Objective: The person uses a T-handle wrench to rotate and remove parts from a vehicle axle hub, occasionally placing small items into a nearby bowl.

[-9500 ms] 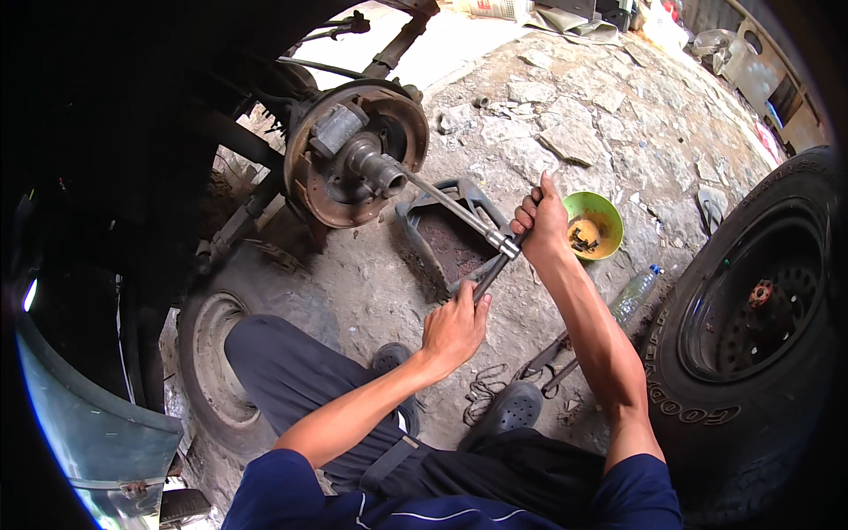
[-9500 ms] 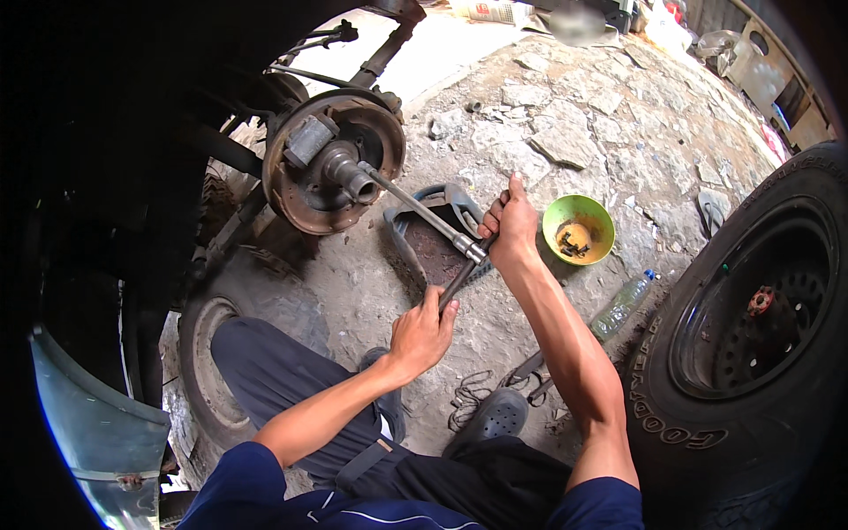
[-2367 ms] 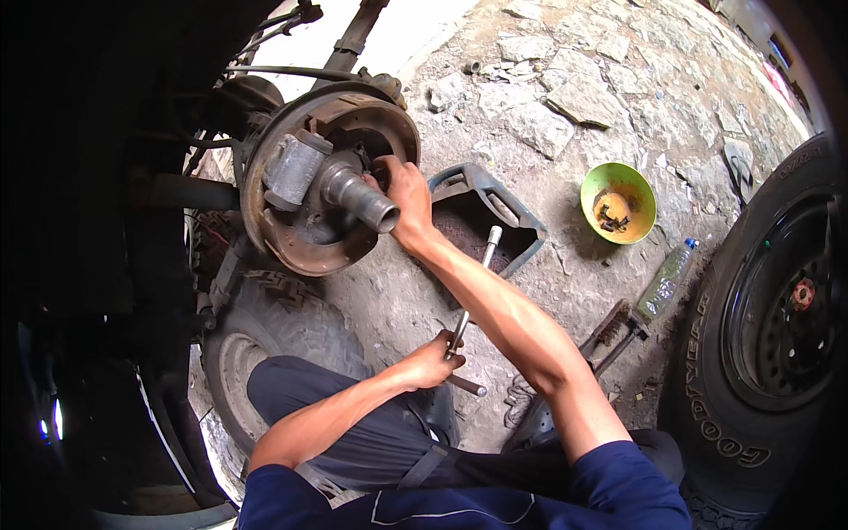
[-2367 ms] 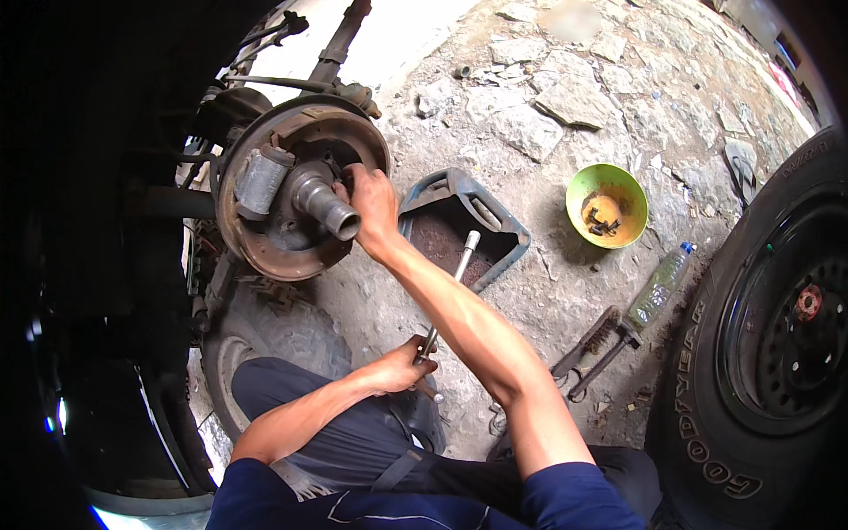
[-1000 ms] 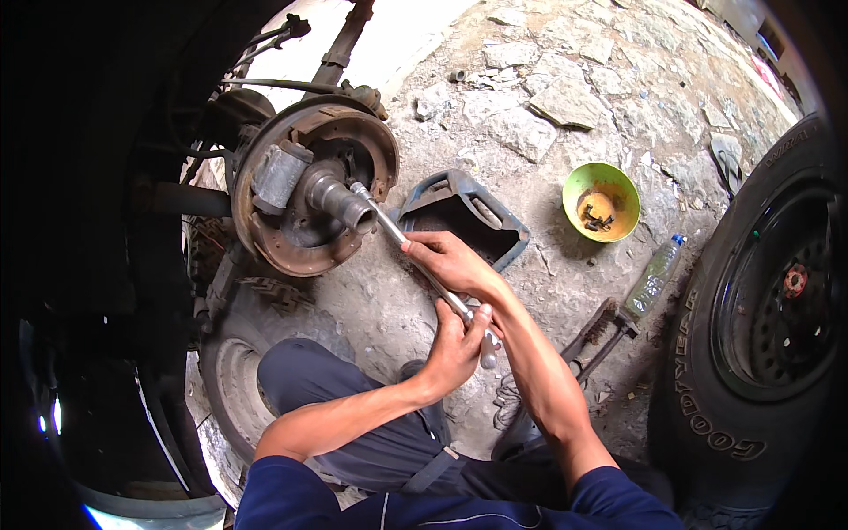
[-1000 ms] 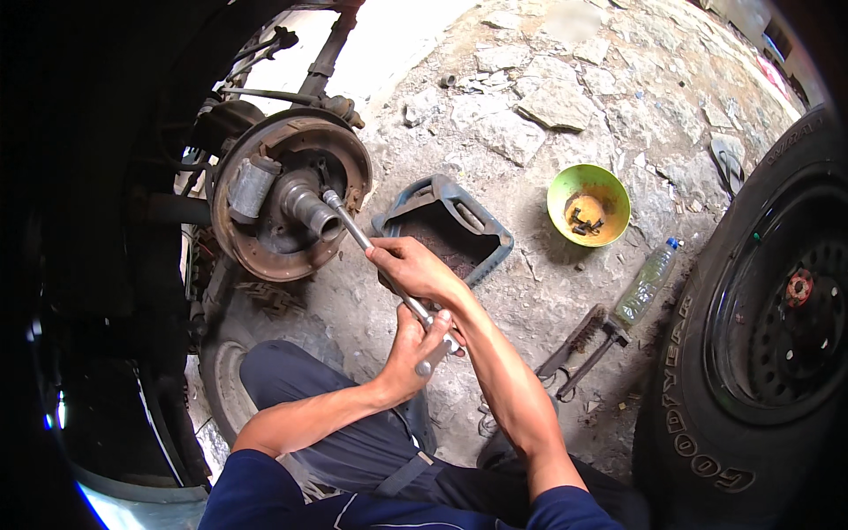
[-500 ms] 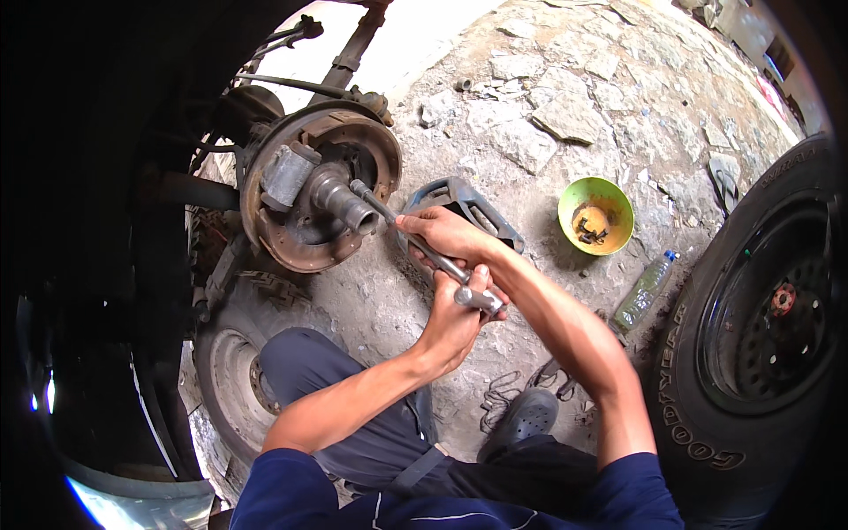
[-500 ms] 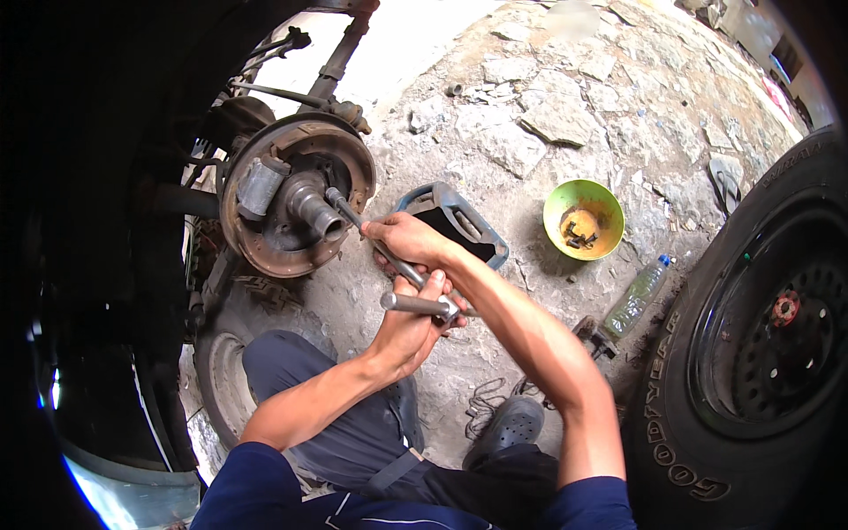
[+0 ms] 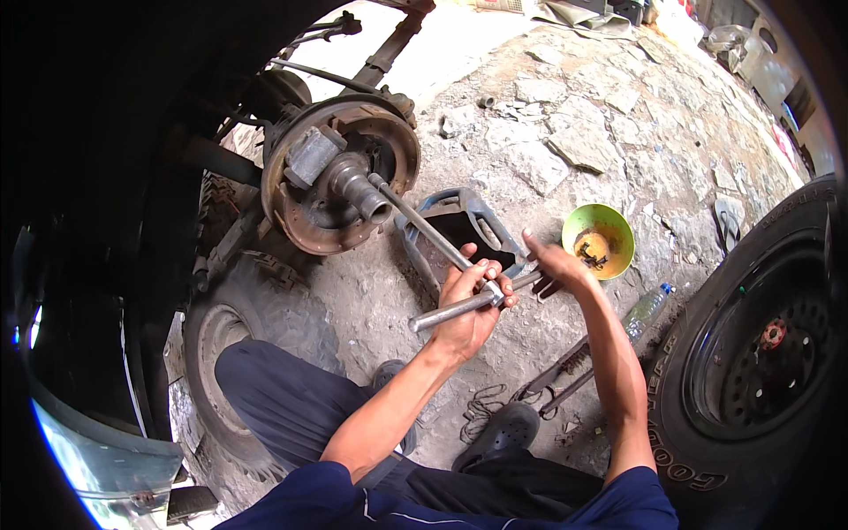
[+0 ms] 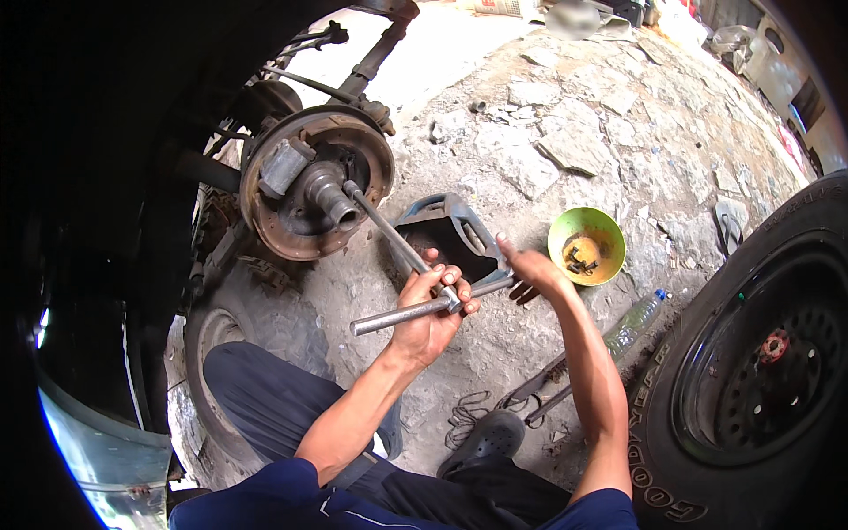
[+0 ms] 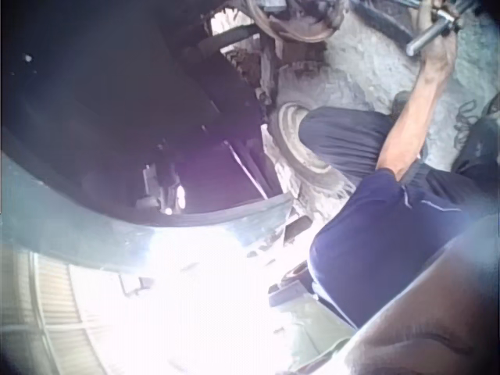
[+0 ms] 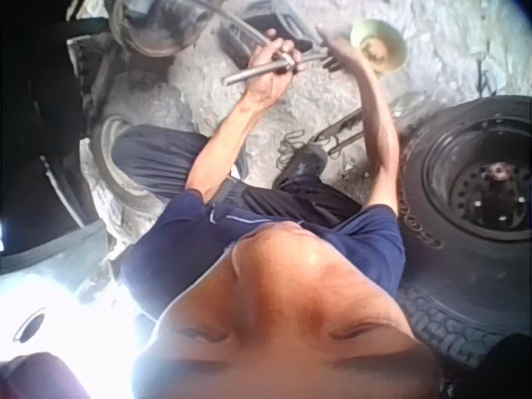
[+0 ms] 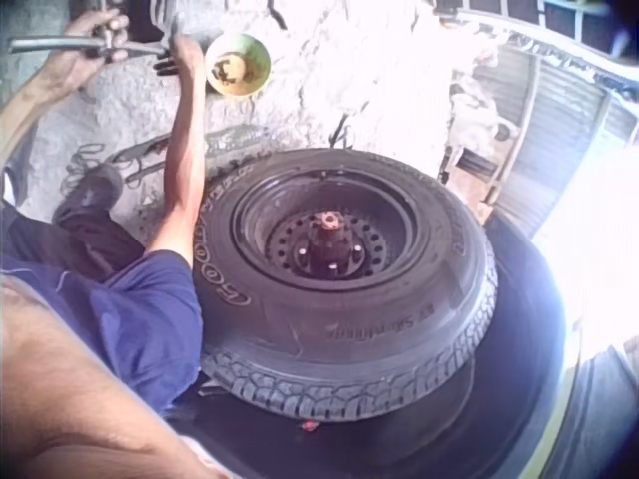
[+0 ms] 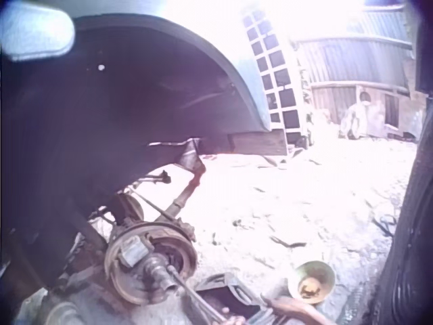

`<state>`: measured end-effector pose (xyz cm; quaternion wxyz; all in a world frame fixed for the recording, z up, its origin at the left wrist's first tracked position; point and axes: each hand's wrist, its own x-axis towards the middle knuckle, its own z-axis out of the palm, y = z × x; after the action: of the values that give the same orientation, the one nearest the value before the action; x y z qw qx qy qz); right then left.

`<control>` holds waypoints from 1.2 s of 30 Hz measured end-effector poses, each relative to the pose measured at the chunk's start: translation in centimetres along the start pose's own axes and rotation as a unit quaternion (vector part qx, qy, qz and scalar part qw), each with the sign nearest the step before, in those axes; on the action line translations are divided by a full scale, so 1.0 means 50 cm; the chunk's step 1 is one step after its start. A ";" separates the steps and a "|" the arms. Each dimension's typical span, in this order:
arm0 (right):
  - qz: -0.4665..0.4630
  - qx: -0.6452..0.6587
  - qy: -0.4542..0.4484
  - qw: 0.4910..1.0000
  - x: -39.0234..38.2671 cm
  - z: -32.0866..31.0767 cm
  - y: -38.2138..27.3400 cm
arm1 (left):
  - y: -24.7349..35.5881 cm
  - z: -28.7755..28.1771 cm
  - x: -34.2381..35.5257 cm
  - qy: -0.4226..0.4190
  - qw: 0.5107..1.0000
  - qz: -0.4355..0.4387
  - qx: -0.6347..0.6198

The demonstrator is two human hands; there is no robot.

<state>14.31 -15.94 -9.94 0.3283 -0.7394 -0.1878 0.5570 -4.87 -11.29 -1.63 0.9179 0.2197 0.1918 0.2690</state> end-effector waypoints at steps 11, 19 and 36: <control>-0.288 0.709 0.084 0.638 -0.087 -0.034 -0.123 | 0.040 -0.045 -0.001 -0.143 0.986 -0.052 0.062; -0.625 0.191 0.083 0.752 -0.344 0.168 -0.241 | 0.081 -0.126 0.014 -0.125 0.927 -0.151 0.320; -0.338 -0.442 0.146 0.818 0.047 0.199 0.058 | 0.047 -0.104 0.045 0.046 0.992 -0.112 0.048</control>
<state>5.33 -13.74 -15.22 0.1571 -0.7678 -0.6019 0.1533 -6.53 -6.64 -5.30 0.9207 0.2285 0.2700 0.1651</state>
